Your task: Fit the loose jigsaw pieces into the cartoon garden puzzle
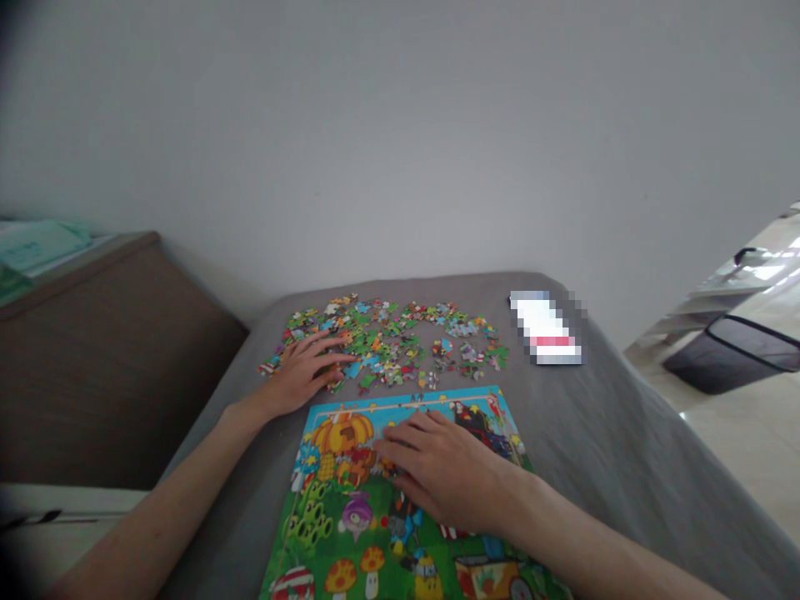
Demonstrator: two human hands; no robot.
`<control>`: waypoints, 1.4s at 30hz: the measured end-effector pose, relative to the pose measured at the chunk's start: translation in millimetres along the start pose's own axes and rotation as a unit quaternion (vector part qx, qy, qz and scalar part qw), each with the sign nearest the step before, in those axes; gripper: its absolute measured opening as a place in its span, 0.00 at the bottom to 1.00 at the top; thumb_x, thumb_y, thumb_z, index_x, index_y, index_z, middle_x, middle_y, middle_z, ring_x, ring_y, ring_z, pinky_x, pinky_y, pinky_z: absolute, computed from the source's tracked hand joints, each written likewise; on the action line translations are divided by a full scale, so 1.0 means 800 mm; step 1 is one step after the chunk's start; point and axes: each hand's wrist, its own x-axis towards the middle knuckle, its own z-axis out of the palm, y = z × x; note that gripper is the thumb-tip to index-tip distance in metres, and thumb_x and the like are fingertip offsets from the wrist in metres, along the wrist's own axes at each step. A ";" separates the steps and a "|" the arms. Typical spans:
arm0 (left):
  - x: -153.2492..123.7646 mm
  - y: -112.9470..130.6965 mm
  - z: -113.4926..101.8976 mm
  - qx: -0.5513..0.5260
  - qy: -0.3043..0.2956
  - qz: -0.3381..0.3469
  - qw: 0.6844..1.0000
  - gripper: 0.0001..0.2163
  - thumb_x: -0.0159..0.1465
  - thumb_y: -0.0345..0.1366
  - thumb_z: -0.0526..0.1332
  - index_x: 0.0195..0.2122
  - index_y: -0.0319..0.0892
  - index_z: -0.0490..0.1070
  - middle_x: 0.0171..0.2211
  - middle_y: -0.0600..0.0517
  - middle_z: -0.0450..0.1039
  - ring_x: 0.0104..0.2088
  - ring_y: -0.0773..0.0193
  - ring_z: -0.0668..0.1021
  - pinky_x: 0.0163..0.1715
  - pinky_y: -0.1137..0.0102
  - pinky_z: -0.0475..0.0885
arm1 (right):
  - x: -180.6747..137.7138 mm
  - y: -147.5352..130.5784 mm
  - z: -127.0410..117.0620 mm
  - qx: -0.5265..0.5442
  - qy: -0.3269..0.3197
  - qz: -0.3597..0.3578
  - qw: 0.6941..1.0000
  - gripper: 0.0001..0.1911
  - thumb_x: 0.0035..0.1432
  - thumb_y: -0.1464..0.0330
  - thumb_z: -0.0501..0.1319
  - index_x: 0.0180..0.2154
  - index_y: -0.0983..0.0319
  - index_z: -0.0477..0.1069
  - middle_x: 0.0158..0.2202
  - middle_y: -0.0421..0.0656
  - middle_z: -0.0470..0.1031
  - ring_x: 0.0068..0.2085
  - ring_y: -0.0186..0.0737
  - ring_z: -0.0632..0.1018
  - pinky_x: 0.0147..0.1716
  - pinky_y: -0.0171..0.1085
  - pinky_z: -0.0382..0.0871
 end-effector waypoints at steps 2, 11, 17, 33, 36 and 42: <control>0.001 0.004 0.001 -0.003 0.017 -0.010 1.000 0.14 0.73 0.46 0.53 0.56 0.59 0.72 0.62 0.54 0.67 0.66 0.49 0.60 0.61 0.46 0.54 | 0.001 0.000 0.001 -0.004 0.004 0.001 1.000 0.17 0.69 0.69 0.55 0.58 0.59 0.66 0.55 0.44 0.73 0.54 0.45 0.72 0.55 0.46 0.66; 0.011 0.022 0.006 -0.012 0.069 -0.028 0.997 0.13 0.67 0.49 0.61 0.45 0.51 0.79 0.56 0.50 0.72 0.59 0.49 0.67 0.58 0.49 0.59 | 0.006 0.001 0.008 -0.030 0.022 0.001 0.999 0.15 0.69 0.68 0.54 0.55 0.59 0.68 0.51 0.45 0.73 0.50 0.47 0.72 0.50 0.49 0.69; 0.002 0.029 -0.024 -0.164 0.111 -0.060 0.978 0.13 0.68 0.47 0.59 0.39 0.45 0.78 0.41 0.50 0.78 0.45 0.56 0.76 0.50 0.60 0.67 | 0.005 0.003 0.006 -0.009 0.016 0.002 1.000 0.16 0.69 0.69 0.54 0.56 0.59 0.69 0.51 0.45 0.73 0.52 0.46 0.71 0.52 0.48 0.67; -0.001 0.071 0.007 -0.024 0.053 0.041 0.997 0.17 0.72 0.33 0.51 0.61 0.45 0.65 0.61 0.49 0.68 0.59 0.55 0.67 0.59 0.57 0.60 | 0.007 0.006 0.009 -0.001 0.023 0.002 1.000 0.15 0.69 0.70 0.53 0.54 0.59 0.70 0.51 0.45 0.73 0.53 0.45 0.70 0.56 0.48 0.65; 0.008 0.061 0.013 0.029 0.018 0.055 0.998 0.18 0.73 0.33 0.52 0.63 0.50 0.65 0.63 0.53 0.67 0.60 0.53 0.66 0.57 0.54 0.60 | 0.008 0.007 0.009 -0.002 0.026 0.002 1.000 0.16 0.69 0.70 0.53 0.55 0.60 0.69 0.50 0.45 0.73 0.53 0.45 0.70 0.56 0.48 0.65; 0.008 0.059 0.011 0.031 0.050 0.058 0.997 0.14 0.71 0.33 0.57 0.55 0.48 0.73 0.52 0.51 0.76 0.53 0.55 0.72 0.54 0.58 0.64 | 0.006 0.009 0.011 -0.010 0.010 0.002 1.000 0.16 0.69 0.70 0.53 0.56 0.59 0.68 0.52 0.45 0.72 0.53 0.47 0.70 0.54 0.49 0.66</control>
